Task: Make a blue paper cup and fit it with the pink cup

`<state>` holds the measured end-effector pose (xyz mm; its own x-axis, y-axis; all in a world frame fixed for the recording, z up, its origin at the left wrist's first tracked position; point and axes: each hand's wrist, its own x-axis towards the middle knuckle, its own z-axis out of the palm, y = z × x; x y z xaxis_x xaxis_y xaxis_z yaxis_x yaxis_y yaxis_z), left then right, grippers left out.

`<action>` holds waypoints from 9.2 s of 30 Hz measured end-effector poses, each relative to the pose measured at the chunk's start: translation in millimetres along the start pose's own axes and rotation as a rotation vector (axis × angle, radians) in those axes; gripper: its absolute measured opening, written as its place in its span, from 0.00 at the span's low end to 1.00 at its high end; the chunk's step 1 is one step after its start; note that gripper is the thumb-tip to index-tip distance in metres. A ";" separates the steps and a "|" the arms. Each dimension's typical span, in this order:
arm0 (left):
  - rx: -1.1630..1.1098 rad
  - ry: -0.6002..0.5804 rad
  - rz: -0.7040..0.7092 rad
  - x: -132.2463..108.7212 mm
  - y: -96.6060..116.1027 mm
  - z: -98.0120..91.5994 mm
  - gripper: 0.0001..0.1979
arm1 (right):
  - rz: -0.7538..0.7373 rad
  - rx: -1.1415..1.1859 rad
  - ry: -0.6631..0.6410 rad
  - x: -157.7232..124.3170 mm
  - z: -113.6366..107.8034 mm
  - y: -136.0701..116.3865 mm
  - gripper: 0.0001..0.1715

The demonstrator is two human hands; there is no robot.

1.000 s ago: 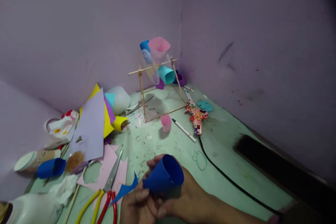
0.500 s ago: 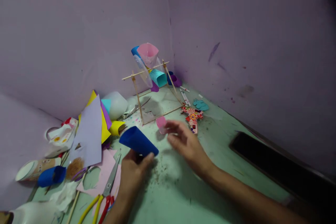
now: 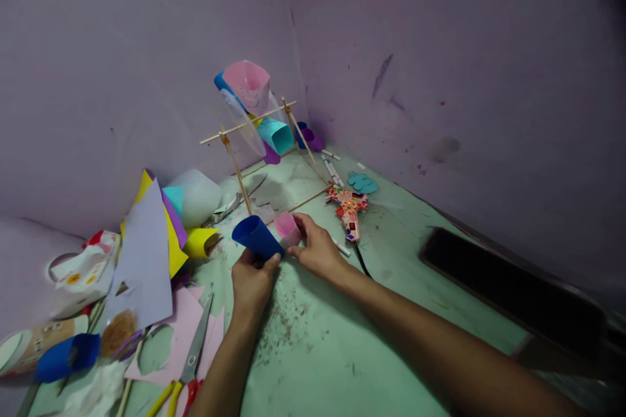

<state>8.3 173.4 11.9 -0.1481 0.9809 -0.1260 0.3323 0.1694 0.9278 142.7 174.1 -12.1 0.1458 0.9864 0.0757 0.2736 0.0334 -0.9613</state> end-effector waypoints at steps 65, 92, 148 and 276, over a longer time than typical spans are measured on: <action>-0.502 0.014 -0.332 -100.3 -34.3 -72.9 0.23 | 0.020 0.301 0.103 -38.8 -23.2 -27.0 0.15; -0.596 -0.417 -0.337 -102.6 -33.7 -66.0 0.20 | 0.661 0.812 -0.677 -76.6 22.6 -29.1 0.16; 0.350 0.252 0.468 -118.2 -37.3 -66.2 0.12 | -0.589 -0.129 -0.138 -78.4 -10.7 -43.0 0.06; 0.238 -0.121 0.313 -110.2 -42.7 -63.0 0.11 | -0.237 0.317 -0.486 -91.0 6.9 -41.1 0.20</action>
<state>-48.3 52.0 8.3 0.1003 0.9904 0.0956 0.5520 -0.1353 0.8228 111.6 84.0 18.7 -0.3535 0.9045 0.2388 -0.0609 0.2324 -0.9707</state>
